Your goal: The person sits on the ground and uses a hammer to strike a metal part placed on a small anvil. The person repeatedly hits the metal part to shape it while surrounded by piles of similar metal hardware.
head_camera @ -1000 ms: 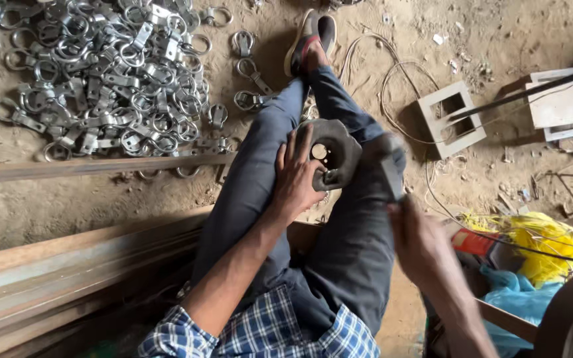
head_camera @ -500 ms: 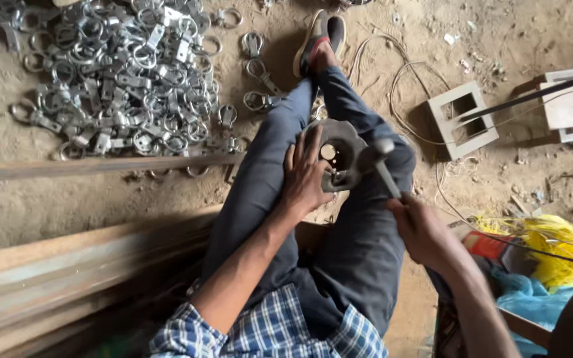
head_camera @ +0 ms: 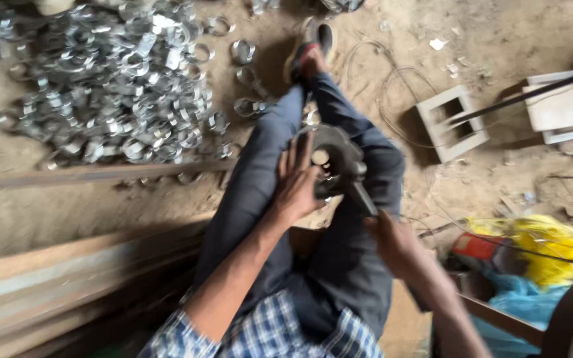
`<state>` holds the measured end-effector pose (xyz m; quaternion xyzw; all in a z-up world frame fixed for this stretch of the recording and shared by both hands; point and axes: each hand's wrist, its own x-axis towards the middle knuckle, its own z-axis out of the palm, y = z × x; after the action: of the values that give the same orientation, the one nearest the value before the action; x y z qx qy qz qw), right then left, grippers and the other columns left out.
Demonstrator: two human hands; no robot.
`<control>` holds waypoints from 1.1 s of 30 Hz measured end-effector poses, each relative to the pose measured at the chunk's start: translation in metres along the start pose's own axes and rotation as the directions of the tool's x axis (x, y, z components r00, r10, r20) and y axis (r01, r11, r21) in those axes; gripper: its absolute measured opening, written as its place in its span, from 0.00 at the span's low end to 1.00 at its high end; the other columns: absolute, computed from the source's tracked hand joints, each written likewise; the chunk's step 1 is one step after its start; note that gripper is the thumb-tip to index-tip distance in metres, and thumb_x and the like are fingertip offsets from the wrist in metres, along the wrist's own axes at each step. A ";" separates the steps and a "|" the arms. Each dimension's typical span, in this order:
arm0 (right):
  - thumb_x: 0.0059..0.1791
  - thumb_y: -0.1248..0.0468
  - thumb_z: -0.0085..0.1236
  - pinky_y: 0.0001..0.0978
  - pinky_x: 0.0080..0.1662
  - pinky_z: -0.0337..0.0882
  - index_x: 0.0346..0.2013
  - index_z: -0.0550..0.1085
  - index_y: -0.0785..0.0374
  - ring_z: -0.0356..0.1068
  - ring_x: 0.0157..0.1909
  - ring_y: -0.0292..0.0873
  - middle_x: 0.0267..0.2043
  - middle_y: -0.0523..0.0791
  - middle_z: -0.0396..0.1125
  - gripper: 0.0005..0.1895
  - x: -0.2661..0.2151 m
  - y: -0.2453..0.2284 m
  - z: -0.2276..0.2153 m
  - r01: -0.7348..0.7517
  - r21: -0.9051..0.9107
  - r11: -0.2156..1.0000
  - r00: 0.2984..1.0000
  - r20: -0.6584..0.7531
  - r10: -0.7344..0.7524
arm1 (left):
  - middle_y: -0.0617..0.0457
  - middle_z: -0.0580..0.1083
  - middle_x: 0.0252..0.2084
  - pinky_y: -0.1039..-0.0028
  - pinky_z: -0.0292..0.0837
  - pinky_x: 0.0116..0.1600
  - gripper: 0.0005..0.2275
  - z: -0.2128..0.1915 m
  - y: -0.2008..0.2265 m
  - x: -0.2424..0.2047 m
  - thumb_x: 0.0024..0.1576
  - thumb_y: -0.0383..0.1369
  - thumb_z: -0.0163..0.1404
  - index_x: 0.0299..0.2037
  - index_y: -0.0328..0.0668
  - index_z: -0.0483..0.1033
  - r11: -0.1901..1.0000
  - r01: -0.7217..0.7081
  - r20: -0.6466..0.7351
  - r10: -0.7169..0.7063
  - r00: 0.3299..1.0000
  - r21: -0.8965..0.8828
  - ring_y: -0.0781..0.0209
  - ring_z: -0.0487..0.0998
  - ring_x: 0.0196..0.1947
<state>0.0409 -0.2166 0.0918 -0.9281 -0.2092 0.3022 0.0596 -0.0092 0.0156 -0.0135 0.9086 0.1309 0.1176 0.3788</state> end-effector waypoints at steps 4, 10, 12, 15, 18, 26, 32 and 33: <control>0.54 0.57 0.54 0.55 0.38 0.70 0.55 0.68 0.68 0.71 0.40 0.66 0.37 0.63 0.69 0.20 -0.042 0.044 0.035 0.444 -0.004 0.896 0.807 -0.434 -0.401 | 0.37 0.39 0.77 0.39 0.39 0.72 0.34 0.001 0.007 -0.001 0.33 0.47 0.73 0.47 0.33 0.80 0.999 -0.032 -0.009 0.031 0.999 -0.043 0.29 0.36 0.76; 0.50 0.55 0.56 0.41 0.33 0.72 0.57 0.70 0.67 0.74 0.24 0.49 0.22 0.53 0.71 0.25 -0.028 0.072 0.088 0.094 0.338 0.937 0.942 -0.336 0.027 | 0.41 0.51 0.78 0.37 0.40 0.75 0.11 0.001 0.026 -0.004 0.44 0.39 0.67 0.34 0.48 0.87 0.999 0.044 -0.106 -0.046 0.993 -0.022 0.35 0.41 0.79; 0.56 0.53 0.52 0.40 0.30 0.68 0.54 0.76 0.64 0.70 0.21 0.46 0.19 0.54 0.69 0.19 -0.023 0.079 0.084 -0.008 0.413 0.911 0.982 -0.169 0.085 | 0.44 0.62 0.71 0.36 0.40 0.71 0.08 0.000 0.023 -0.002 0.45 0.36 0.65 0.33 0.46 0.87 0.997 0.030 -0.124 -0.040 0.991 -0.077 0.36 0.47 0.76; 0.60 0.56 0.46 0.38 0.28 0.61 0.54 0.77 0.66 0.62 0.20 0.44 0.21 0.60 0.64 0.18 -0.020 0.088 0.084 -0.053 0.565 0.823 0.991 -0.069 0.111 | 0.53 0.75 0.59 0.46 0.52 0.72 0.08 0.003 0.014 0.010 0.54 0.36 0.62 0.41 0.46 0.84 0.982 -0.068 -0.255 0.022 0.967 -0.175 0.47 0.63 0.71; 0.60 0.61 0.42 0.30 0.25 0.63 0.55 0.73 0.71 0.60 0.18 0.38 0.34 0.55 0.71 0.17 -0.019 0.088 0.110 0.214 0.735 0.643 0.951 -0.308 0.036 | 0.56 0.80 0.52 0.59 0.68 0.67 0.09 0.004 -0.003 0.034 0.61 0.38 0.58 0.47 0.46 0.82 0.959 -0.074 -0.310 -0.014 0.951 -0.272 0.56 0.77 0.58; 0.61 0.61 0.43 0.35 0.42 0.69 0.68 0.63 0.72 0.67 0.43 0.52 0.48 0.66 0.66 0.23 -0.027 0.106 0.112 0.499 0.303 0.812 0.792 -0.539 -0.286 | 0.45 0.81 0.42 0.58 0.71 0.54 0.16 0.012 -0.024 0.077 0.56 0.43 0.61 0.47 0.40 0.80 0.981 0.118 -0.088 -0.132 0.987 -0.155 0.48 0.83 0.40; 0.56 0.50 0.52 0.37 0.38 0.72 0.59 0.68 0.70 0.73 0.37 0.43 0.37 0.51 0.72 0.27 -0.025 0.065 0.049 0.229 0.363 0.903 0.951 -0.282 -0.127 | 0.38 0.78 0.51 0.64 0.74 0.57 0.29 0.023 -0.045 0.066 0.41 0.28 0.65 0.56 0.34 0.75 0.918 -0.001 -0.107 -0.045 0.993 -0.396 0.43 0.80 0.53; 0.54 0.49 0.51 0.39 0.33 0.71 0.59 0.69 0.66 0.71 0.30 0.43 0.31 0.50 0.70 0.26 -0.023 0.047 0.030 0.129 0.336 0.933 0.973 -0.222 -0.055 | 0.38 0.78 0.53 0.65 0.74 0.59 0.28 0.026 -0.047 0.067 0.41 0.25 0.63 0.57 0.34 0.75 0.898 0.000 -0.117 -0.057 0.991 -0.439 0.43 0.79 0.54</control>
<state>0.0234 -0.2695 0.0689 -0.9186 -0.1884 0.2319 0.2587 0.0549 0.0523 -0.0577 0.7886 0.1382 0.1961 0.5661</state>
